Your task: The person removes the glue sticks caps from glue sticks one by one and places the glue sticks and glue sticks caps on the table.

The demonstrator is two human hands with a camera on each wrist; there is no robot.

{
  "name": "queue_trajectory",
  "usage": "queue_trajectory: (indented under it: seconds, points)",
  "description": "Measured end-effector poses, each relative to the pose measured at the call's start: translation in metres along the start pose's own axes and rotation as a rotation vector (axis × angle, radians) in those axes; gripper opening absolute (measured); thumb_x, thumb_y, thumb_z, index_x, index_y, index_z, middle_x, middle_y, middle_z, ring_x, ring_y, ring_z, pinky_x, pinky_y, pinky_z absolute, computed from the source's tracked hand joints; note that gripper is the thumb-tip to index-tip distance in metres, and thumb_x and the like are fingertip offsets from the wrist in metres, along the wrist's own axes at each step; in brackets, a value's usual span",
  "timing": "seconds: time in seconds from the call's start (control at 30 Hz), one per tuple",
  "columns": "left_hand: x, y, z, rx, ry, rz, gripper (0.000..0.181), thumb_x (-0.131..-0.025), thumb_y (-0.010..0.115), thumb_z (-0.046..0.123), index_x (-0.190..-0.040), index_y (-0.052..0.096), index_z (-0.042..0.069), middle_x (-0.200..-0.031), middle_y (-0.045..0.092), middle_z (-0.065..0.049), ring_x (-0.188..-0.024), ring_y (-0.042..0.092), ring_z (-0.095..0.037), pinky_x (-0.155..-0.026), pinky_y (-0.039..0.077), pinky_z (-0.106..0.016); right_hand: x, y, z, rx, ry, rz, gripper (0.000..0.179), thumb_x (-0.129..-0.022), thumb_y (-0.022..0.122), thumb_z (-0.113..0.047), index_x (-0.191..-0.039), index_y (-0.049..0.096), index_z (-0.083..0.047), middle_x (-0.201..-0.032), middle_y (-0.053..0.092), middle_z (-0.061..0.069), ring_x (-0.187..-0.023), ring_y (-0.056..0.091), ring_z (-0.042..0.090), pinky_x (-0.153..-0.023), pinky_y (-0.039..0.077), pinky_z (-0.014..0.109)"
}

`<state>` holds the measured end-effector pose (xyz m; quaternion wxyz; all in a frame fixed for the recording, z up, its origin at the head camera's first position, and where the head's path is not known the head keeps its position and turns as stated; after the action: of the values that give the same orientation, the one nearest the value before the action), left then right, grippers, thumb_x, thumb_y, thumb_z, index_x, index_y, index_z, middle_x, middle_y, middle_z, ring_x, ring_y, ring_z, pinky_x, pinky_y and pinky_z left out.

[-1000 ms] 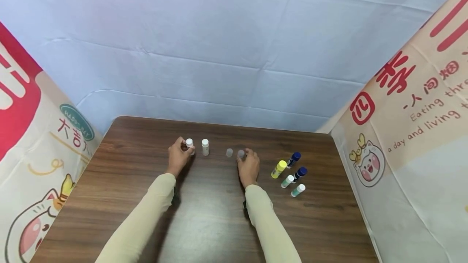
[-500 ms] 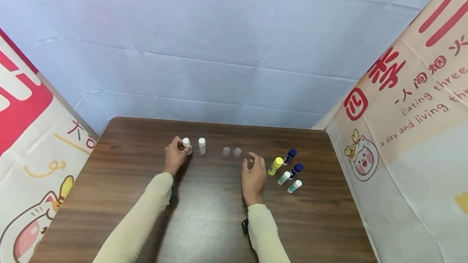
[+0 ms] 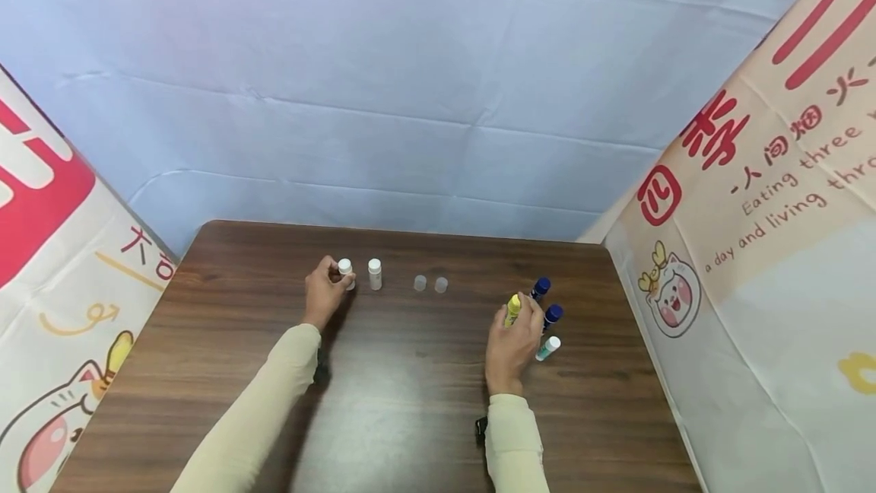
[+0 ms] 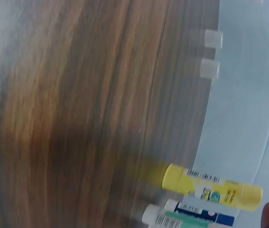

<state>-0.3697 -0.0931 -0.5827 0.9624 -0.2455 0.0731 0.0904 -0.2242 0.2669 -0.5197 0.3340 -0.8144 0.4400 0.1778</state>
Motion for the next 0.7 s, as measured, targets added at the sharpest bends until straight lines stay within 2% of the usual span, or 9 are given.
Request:
queue_trajectory:
  seconds: [0.2, 0.4, 0.53, 0.7]
  points:
    - [0.000, 0.000, -0.001, -0.012, -0.004, 0.004, 0.029, -0.083, 0.076, 0.008, -0.085, 0.047, 0.004, -0.095, 0.069, -0.018, -0.091, 0.068, -0.030, -0.076, 0.056, -0.045, -0.004, 0.007, 0.006, 0.139, -0.017, -0.115, 0.042, -0.086, 0.068, -0.001, -0.126, 0.058, 0.007, -0.129, 0.054, 0.023, -0.118, 0.051, 0.037, -0.096, 0.045, 0.051]
    - [0.001, 0.000, -0.002, -0.012, 0.001, 0.008, 0.029, -0.083, 0.076, 0.008, -0.085, 0.047, 0.003, -0.096, 0.069, -0.018, -0.092, 0.068, -0.030, -0.076, 0.055, -0.046, -0.004, 0.018, 0.008, 0.272, -0.047, -0.202, 0.040, -0.084, 0.068, -0.002, -0.123, 0.061, 0.007, -0.132, 0.053, 0.024, -0.117, 0.051, 0.042, -0.087, 0.047, 0.059]
    - [0.002, 0.000, -0.004, -0.015, -0.006, 0.007, 0.028, -0.084, 0.075, 0.008, -0.086, 0.048, 0.003, -0.096, 0.069, -0.018, -0.092, 0.068, -0.030, -0.076, 0.055, -0.046, -0.003, 0.021, 0.009, 0.273, -0.041, -0.240, 0.037, -0.085, 0.065, 0.000, -0.121, 0.061, 0.008, -0.126, 0.054, 0.027, -0.112, 0.052, 0.045, -0.087, 0.046, 0.059]
    - [0.002, -0.001, -0.002, -0.013, -0.012, 0.005, 0.028, -0.084, 0.075, 0.009, -0.086, 0.047, 0.005, -0.095, 0.068, -0.018, -0.091, 0.067, -0.029, -0.075, 0.055, -0.045, -0.003, 0.023, 0.010, 0.220, -0.044, -0.243, 0.033, -0.084, 0.068, 0.002, -0.115, 0.060, 0.009, -0.117, 0.057, 0.027, -0.109, 0.053, 0.044, -0.091, 0.045, 0.056]
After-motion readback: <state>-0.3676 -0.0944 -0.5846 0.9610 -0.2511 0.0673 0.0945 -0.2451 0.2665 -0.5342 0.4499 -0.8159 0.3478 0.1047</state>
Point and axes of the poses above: each hand's wrist, its own x-axis away from the middle knuckle, its own y-axis out of the palm, z = x × y, the point moved 7 cm from there along -x, towards the middle knuckle
